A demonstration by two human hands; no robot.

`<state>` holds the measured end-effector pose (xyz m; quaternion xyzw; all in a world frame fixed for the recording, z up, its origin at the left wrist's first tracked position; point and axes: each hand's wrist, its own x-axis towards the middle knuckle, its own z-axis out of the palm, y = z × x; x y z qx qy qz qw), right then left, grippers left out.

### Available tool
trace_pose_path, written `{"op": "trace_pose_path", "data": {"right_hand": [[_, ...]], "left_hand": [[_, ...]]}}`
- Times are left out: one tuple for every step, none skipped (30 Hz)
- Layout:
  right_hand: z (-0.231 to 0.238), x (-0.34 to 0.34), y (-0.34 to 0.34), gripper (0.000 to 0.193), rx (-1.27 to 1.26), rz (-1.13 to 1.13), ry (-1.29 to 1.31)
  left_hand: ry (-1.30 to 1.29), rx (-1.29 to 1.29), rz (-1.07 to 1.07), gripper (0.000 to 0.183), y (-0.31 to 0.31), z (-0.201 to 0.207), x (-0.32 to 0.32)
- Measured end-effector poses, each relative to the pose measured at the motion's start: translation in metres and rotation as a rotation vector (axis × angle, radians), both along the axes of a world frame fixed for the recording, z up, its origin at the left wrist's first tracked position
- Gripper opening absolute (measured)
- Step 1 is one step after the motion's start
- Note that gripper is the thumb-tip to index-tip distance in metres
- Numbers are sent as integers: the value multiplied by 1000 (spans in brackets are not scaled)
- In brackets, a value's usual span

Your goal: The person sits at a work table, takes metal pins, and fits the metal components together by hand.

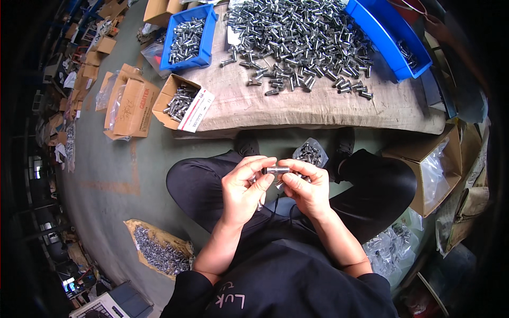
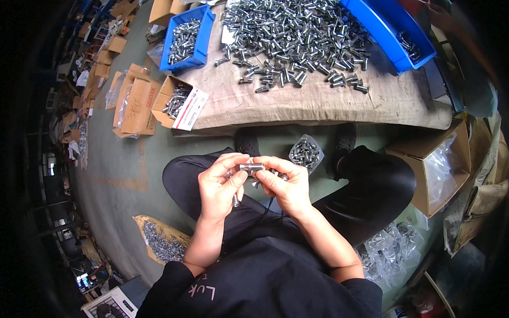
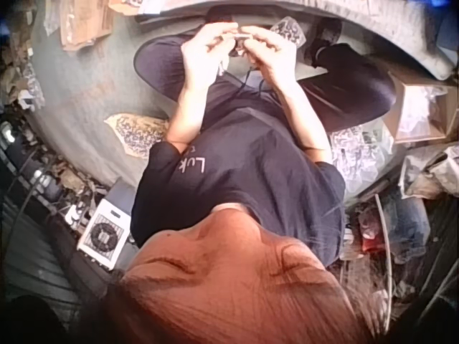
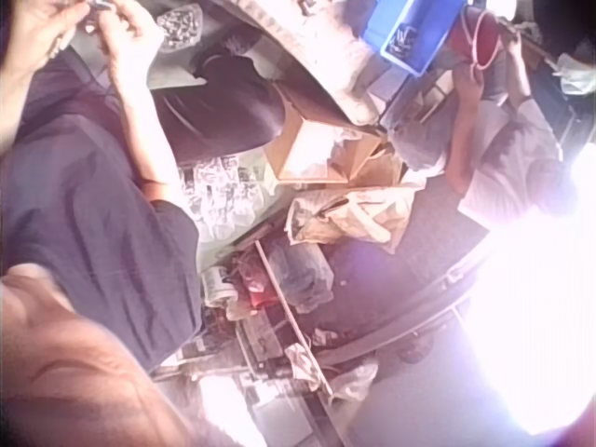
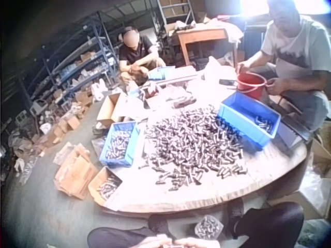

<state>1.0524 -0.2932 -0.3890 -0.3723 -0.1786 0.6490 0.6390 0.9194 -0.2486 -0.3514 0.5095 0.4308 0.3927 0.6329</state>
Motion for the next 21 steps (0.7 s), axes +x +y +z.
{"op": "trace_pose_path", "data": {"right_hand": [[0,0,0,22,1,-2,12],[0,0,0,22,2,-4,24],[0,0,0,22,2,-3,24],[0,0,1,22,5,-4,35],[0,-1,1,22,8,-6,47],[0,0,1,22,7,-6,46],[0,0,1,22,9,-5,46],[0,0,1,22,10,-5,46],[1,0,1,22,10,-4,47],[1,0,1,22,28,-7,19],[2,0,1,22,45,-10,-10],[2,0,0,22,45,-10,-10],[1,0,0,22,54,-6,-49],[1,0,0,22,64,-2,-88],[1,0,0,22,63,-3,-88],[2,-1,0,22,49,-6,-37],[2,-1,0,22,35,-8,14],[1,-1,-1,22,34,-9,14],[0,-1,-1,23,29,-9,32],[0,0,-1,23,24,-10,50],[-1,0,-1,23,23,-10,50]], "left_hand": [[23,59,-19,23,1,0,-1],[45,118,-39,24,1,0,-2],[45,118,-38,24,2,-1,-3],[76,179,-41,26,2,-2,-4],[107,240,-45,27,2,-3,-4],[107,239,-45,27,2,-2,-3],[118,215,-17,25,2,1,-2],[128,191,10,24,2,3,0],[129,192,11,24,1,3,-2],[91,84,17,23,1,4,-3],[52,-23,23,22,1,4,-4],[53,-23,23,22,1,4,-5],[62,-36,28,22,1,3,-5],[71,-49,33,22,0,3,-5],[70,-50,32,22,0,2,-5],[49,-34,34,22,0,3,-5],[27,-18,36,21,-1,3,-5],[27,-19,35,21,0,3,-4],[60,74,26,21,0,3,-3],[93,167,16,21,1,2,-3],[94,166,15,21,0,3,-2]]}}
